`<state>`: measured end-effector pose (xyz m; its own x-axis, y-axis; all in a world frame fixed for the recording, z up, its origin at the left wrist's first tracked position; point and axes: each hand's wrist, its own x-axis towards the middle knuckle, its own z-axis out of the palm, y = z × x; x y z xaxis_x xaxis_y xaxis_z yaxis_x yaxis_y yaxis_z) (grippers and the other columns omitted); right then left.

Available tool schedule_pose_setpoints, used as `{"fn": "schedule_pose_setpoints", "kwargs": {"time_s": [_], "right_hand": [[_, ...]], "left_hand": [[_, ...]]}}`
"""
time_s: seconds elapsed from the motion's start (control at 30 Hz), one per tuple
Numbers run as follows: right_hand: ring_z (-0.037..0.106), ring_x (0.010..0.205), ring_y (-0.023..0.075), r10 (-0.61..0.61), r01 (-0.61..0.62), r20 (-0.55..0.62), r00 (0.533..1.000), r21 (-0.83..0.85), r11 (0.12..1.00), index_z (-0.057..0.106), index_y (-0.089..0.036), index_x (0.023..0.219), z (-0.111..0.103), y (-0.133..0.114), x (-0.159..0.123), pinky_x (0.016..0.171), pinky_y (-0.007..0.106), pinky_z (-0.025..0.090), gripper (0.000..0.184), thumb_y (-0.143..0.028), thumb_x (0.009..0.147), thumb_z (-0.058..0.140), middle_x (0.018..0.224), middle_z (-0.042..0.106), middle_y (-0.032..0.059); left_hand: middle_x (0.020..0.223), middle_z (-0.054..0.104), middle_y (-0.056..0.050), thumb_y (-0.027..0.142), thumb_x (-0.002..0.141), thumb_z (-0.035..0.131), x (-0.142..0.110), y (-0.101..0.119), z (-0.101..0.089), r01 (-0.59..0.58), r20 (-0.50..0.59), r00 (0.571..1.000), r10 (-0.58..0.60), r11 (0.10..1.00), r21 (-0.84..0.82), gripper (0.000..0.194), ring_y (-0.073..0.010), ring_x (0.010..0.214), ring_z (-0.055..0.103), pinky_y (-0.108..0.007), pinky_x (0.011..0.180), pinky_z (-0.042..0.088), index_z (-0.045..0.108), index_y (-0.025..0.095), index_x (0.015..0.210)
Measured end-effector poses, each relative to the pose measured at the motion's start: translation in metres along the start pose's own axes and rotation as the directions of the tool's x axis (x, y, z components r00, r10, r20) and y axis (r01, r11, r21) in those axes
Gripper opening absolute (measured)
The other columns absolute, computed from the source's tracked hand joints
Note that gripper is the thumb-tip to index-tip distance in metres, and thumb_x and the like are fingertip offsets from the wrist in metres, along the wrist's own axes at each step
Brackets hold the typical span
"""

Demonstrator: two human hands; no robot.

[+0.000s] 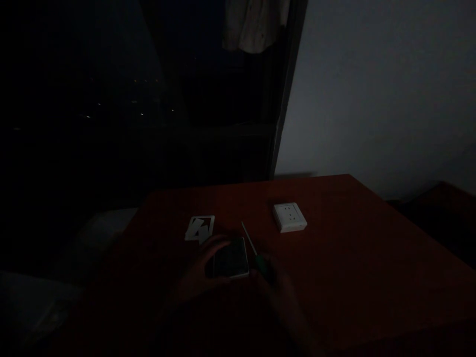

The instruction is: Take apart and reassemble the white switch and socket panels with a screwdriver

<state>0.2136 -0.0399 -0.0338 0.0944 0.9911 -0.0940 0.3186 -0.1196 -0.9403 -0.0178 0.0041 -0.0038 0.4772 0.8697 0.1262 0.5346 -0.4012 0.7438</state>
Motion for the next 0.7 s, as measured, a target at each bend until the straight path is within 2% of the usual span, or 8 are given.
{"fn": "schedule_pose_setpoints", "kwargs": {"time_s": [0.17,0.27,0.37,0.47,0.57,0.7], "right_hand": [[0.064,0.098,0.0258,0.03,-0.031,0.023,0.999,0.024,0.999,0.061,-0.019,0.11,-0.005,-0.008,-0.003,0.084,0.034,0.05,0.043,-0.049,0.079,0.06,0.108,0.069,0.0086],[0.065,0.096,0.0252,0.05,-0.052,0.056,0.997,0.032,0.998,0.06,-0.019,0.112,-0.005,-0.011,-0.003,0.083,0.034,0.051,0.043,-0.049,0.08,0.059,0.107,0.07,0.0083],[0.064,0.098,0.0256,0.041,-0.043,0.05,0.998,0.044,0.998,0.061,-0.019,0.111,-0.005,-0.011,-0.003,0.085,0.034,0.05,0.043,-0.049,0.08,0.059,0.108,0.069,0.0085],[0.064,0.1,0.0259,0.042,-0.045,0.044,0.998,0.068,0.997,0.061,-0.019,0.112,-0.003,-0.009,-0.004,0.087,0.035,0.049,0.044,-0.049,0.08,0.06,0.11,0.069,0.0089],[0.064,0.1,0.0263,0.062,-0.067,0.051,0.997,0.087,0.994,0.06,-0.019,0.113,-0.003,-0.009,-0.005,0.087,0.036,0.05,0.044,-0.049,0.08,0.059,0.109,0.07,0.0087],[0.065,0.098,0.0273,0.06,-0.061,0.013,0.998,0.073,0.995,0.062,-0.019,0.112,-0.003,-0.009,-0.005,0.085,0.037,0.051,0.046,-0.05,0.078,0.062,0.108,0.07,0.0091]], "left_hand": [[0.135,0.049,-0.005,0.027,0.084,0.06,0.004,-0.004,-0.022,0.11,-0.199,0.977,-0.081,0.984,0.141,0.041,-0.0243,0.126,0.046,-0.042,0.106,0.04,0.053,0.028,0.124],[0.131,0.052,-0.006,0.025,0.085,0.057,0.009,-0.014,-0.042,0.183,-0.264,0.957,-0.118,0.954,0.236,0.036,-0.0248,0.122,0.049,-0.044,0.104,0.041,0.055,0.025,0.121],[0.13,0.054,-0.007,0.025,0.081,0.062,0.014,-0.024,-0.059,0.158,-0.207,0.973,-0.098,0.942,0.295,0.039,-0.0257,0.12,0.051,-0.042,0.101,0.043,0.055,0.023,0.12],[0.127,0.056,-0.007,0.025,0.078,0.066,0.018,-0.029,-0.066,0.106,-0.124,0.99,-0.066,0.93,0.351,0.045,-0.0261,0.118,0.052,-0.041,0.099,0.044,0.054,0.023,0.121],[0.125,0.058,-0.007,0.024,0.077,0.068,0.021,-0.031,-0.064,0.092,-0.09,0.994,-0.062,0.916,0.39,0.048,-0.0268,0.117,0.053,-0.042,0.1,0.042,0.054,0.024,0.123],[0.129,0.055,-0.008,0.028,0.078,0.068,0.02,-0.035,-0.056,0.103,-0.104,0.992,-0.067,0.911,0.4,0.046,-0.0286,0.121,0.05,-0.045,0.101,0.041,0.055,0.024,0.122]]}}
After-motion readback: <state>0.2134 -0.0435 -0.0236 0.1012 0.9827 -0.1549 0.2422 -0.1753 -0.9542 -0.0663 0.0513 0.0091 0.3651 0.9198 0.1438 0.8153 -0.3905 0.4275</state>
